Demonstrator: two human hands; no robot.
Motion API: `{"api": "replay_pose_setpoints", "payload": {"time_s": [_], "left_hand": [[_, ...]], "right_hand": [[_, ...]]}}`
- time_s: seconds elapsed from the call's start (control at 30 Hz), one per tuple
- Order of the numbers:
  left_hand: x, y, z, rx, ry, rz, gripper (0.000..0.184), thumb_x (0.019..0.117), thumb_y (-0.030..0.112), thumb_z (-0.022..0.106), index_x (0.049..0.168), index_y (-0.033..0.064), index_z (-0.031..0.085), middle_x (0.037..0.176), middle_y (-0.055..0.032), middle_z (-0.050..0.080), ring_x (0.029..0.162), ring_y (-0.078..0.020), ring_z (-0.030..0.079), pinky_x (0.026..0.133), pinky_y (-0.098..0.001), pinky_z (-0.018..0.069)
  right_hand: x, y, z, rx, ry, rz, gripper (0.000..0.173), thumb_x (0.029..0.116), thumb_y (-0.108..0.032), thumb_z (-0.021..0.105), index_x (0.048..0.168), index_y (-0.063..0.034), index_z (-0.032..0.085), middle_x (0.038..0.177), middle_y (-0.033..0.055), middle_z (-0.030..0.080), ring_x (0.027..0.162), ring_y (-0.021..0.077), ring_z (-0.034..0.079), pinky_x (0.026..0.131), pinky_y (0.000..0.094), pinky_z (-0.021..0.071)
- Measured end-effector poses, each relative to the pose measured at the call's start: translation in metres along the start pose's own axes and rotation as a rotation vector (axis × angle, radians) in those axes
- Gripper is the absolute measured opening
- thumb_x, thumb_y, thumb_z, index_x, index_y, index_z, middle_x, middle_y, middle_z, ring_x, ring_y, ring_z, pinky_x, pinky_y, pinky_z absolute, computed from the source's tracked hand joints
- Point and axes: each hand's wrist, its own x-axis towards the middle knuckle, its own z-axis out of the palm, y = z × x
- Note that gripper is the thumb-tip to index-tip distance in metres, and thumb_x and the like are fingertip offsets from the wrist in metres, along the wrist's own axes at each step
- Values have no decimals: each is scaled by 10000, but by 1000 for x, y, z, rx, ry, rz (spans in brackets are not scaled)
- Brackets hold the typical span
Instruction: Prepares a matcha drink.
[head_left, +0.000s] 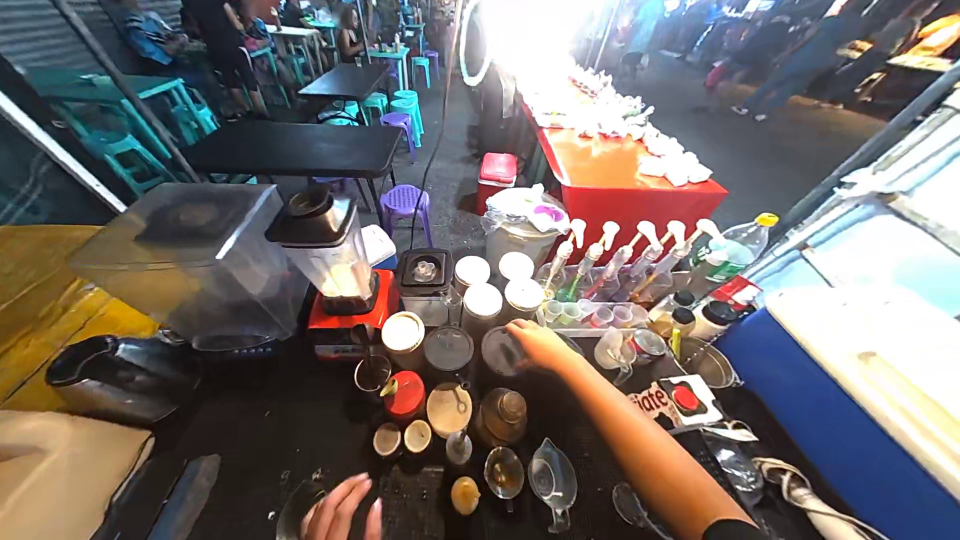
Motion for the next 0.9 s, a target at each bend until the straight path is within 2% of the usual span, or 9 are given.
{"api": "replay_pose_setpoints", "payload": {"time_s": [0.07,0.13,0.23,0.33,0.53,0.7,0.77,0.83,0.9], "left_hand": [[45,18,26,-50,3,108,284,966,232,664,1147,20,719,1170,-171,712,1142,-289,655,1041,-484,467],[81,31,55,-79,8,169,280,949,260,660,1119,51,739,1164,-131,724,1125,-259,665,1017,-473,479],[123,47,92,-93,-102,212,281,915,268,652,1108,89,751,1185,-76,725,1131,-236,671,982,-482,506],[162,59,123,-80,-320,196,286,903,229,673,1139,81,741,1230,-80,706,1165,-271,660,999,-540,499],[215,76,179,140,-758,-37,403,977,273,628,1345,111,637,1444,-76,576,1361,-257,507,1145,-533,334],[237,73,217,339,-887,-86,528,977,371,656,1428,110,567,1483,-85,541,1405,-304,451,1131,-609,303],[241,69,230,388,-923,-104,620,941,435,695,1434,85,558,1453,-119,563,1400,-342,447,1127,-637,291],[243,70,239,426,-952,-139,704,899,495,723,1443,85,546,1420,-131,586,1403,-362,433,1130,-646,275],[242,72,244,444,-960,-156,732,878,487,743,1457,93,530,1419,-129,585,1405,-368,421,1121,-645,279]], "right_hand": [[2,12,8,-3,-76,46,1003,683,-345,946,1534,-177,442,1610,197,353,1454,445,358,1106,728,300],[7,17,15,6,-94,58,1148,635,-422,959,1588,-202,357,1654,211,261,1501,457,275,1144,773,171],[21,24,19,129,-121,37,1150,697,-470,917,1623,-230,279,1630,194,330,1479,439,336,1159,786,71],[41,33,5,240,-126,75,901,845,-486,804,1573,-172,376,1455,197,555,1386,392,484,1169,729,188],[63,37,6,130,-161,25,654,820,-334,847,1379,-107,594,1363,217,601,1290,425,556,1026,682,442],[67,43,8,153,-225,3,758,819,-389,841,1471,-177,516,1443,196,535,1317,418,528,1021,689,434],[76,47,14,229,-263,-52,796,852,-420,813,1517,-142,476,1485,203,494,1358,395,496,1080,637,420],[82,45,17,239,-272,-57,741,867,-409,800,1471,-81,521,1449,217,522,1346,387,509,1087,619,424],[82,39,15,210,-242,-40,687,816,-380,847,1372,-66,594,1394,212,550,1302,395,533,1037,633,453]]}}
